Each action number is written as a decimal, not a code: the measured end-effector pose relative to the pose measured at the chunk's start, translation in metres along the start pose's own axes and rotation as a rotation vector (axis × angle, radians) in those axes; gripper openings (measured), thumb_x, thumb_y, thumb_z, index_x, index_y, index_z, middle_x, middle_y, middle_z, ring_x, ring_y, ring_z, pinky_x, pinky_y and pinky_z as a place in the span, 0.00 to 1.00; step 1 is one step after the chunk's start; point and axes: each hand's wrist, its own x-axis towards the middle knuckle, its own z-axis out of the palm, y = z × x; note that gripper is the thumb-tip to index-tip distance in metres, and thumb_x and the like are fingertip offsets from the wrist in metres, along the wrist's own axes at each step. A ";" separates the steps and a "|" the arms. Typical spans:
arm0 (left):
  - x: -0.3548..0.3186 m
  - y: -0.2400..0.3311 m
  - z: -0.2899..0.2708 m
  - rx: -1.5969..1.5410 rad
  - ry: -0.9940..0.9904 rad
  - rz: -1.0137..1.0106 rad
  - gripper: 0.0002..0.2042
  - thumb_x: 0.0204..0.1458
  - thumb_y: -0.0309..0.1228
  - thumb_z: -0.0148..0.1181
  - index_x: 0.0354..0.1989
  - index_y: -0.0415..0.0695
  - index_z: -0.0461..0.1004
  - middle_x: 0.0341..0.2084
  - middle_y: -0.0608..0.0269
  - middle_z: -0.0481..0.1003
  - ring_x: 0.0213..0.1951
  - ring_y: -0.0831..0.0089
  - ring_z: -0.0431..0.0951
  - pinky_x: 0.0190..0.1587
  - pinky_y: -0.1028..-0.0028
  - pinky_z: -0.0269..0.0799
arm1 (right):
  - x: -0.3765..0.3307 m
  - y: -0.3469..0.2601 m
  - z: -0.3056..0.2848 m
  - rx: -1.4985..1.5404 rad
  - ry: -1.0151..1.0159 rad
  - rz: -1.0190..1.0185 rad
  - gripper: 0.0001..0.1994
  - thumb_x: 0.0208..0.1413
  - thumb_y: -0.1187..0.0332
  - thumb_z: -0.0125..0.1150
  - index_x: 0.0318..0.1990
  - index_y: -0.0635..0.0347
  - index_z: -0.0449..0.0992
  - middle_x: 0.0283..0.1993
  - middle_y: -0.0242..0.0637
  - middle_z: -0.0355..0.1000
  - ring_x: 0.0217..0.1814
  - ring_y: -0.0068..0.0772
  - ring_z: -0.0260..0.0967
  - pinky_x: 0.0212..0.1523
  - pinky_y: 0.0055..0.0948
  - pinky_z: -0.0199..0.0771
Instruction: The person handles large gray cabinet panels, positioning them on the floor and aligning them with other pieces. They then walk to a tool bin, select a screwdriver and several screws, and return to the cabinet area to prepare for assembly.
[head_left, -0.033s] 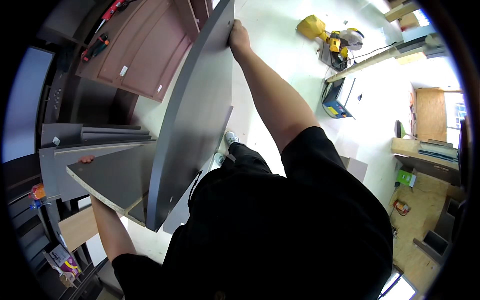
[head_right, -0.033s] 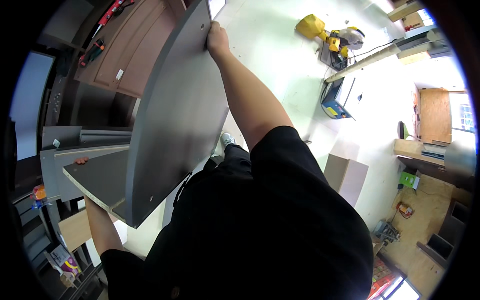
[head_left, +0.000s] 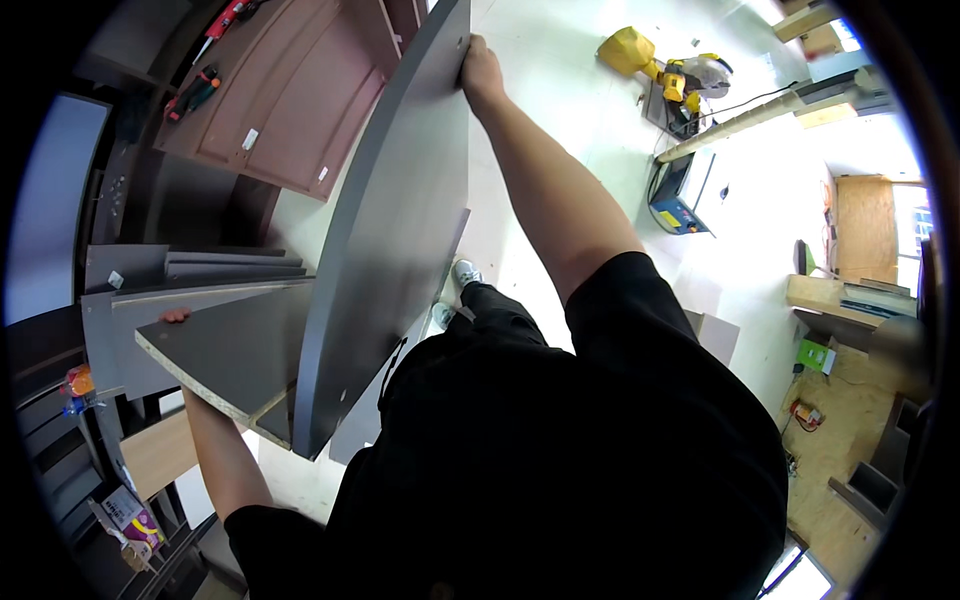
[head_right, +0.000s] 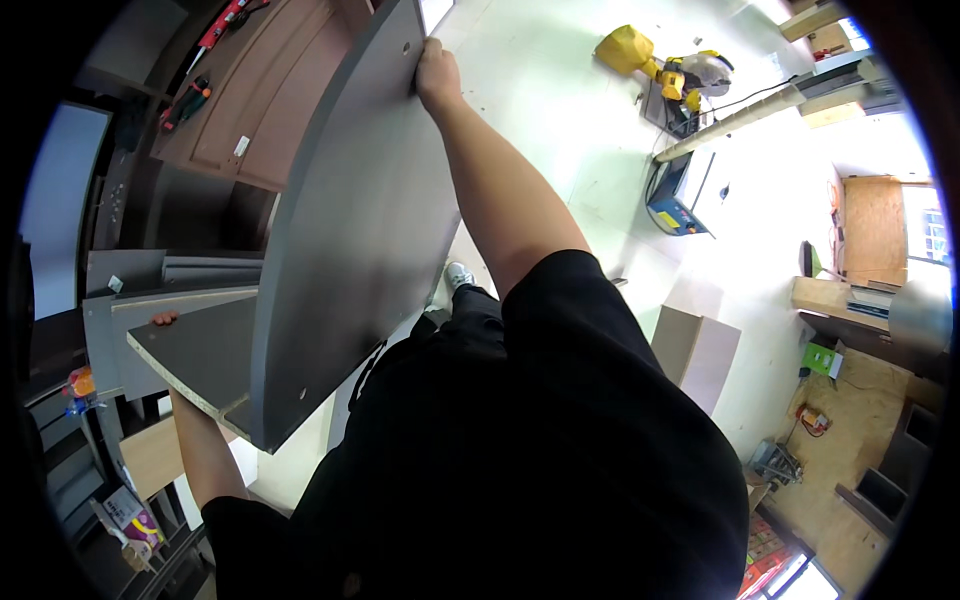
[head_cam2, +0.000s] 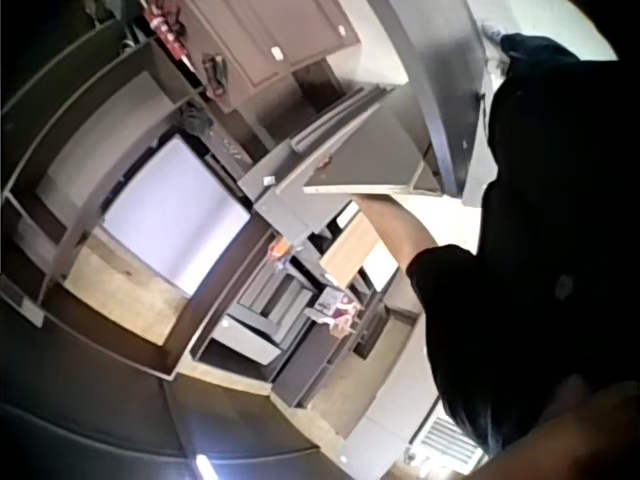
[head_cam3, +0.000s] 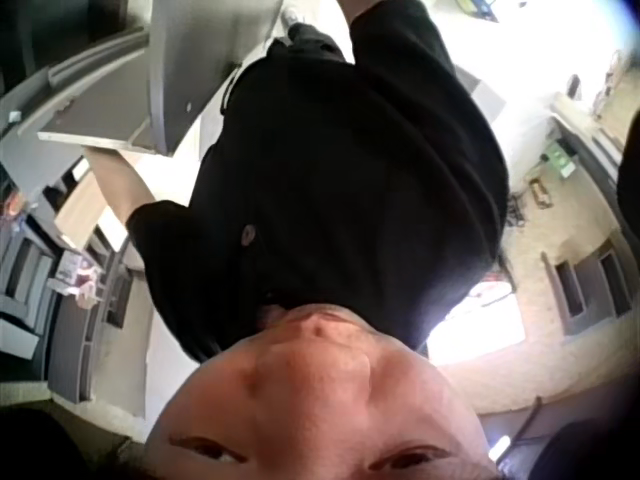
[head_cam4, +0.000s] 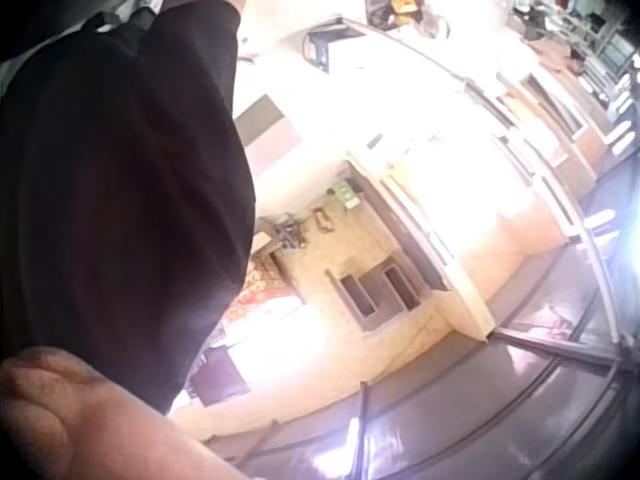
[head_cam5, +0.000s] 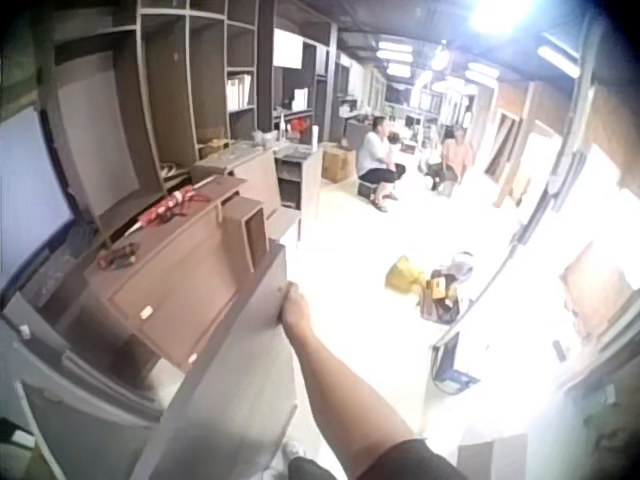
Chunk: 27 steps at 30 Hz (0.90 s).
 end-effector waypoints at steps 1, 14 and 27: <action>-0.016 0.003 0.015 0.033 0.087 -0.041 0.10 0.59 0.34 0.45 0.31 0.44 0.71 0.27 0.63 0.70 0.34 0.70 0.69 0.49 0.69 0.64 | -0.019 0.006 -0.009 -0.036 -0.028 0.077 0.24 0.60 0.58 0.27 0.48 0.63 0.70 0.47 0.67 0.68 0.52 0.67 0.62 0.54 0.45 0.61; -0.331 -0.130 -0.016 1.411 0.174 -0.715 0.10 0.56 0.31 0.47 0.39 0.42 0.74 0.33 0.57 0.75 0.36 0.65 0.74 0.42 0.64 0.71 | -0.008 0.024 -0.010 0.307 -0.101 0.110 0.27 0.63 0.51 0.35 0.53 0.69 0.65 0.53 0.49 0.67 0.53 0.49 0.66 0.55 0.46 0.67; -0.891 -0.369 0.392 0.842 0.718 -1.455 0.18 0.58 0.42 0.45 0.27 0.42 0.73 0.21 0.61 0.70 0.29 0.69 0.72 0.34 0.67 0.68 | 0.014 0.098 -0.039 0.283 -0.450 0.370 0.17 0.62 0.54 0.40 0.38 0.55 0.74 0.29 0.29 0.72 0.30 0.24 0.69 0.35 0.24 0.66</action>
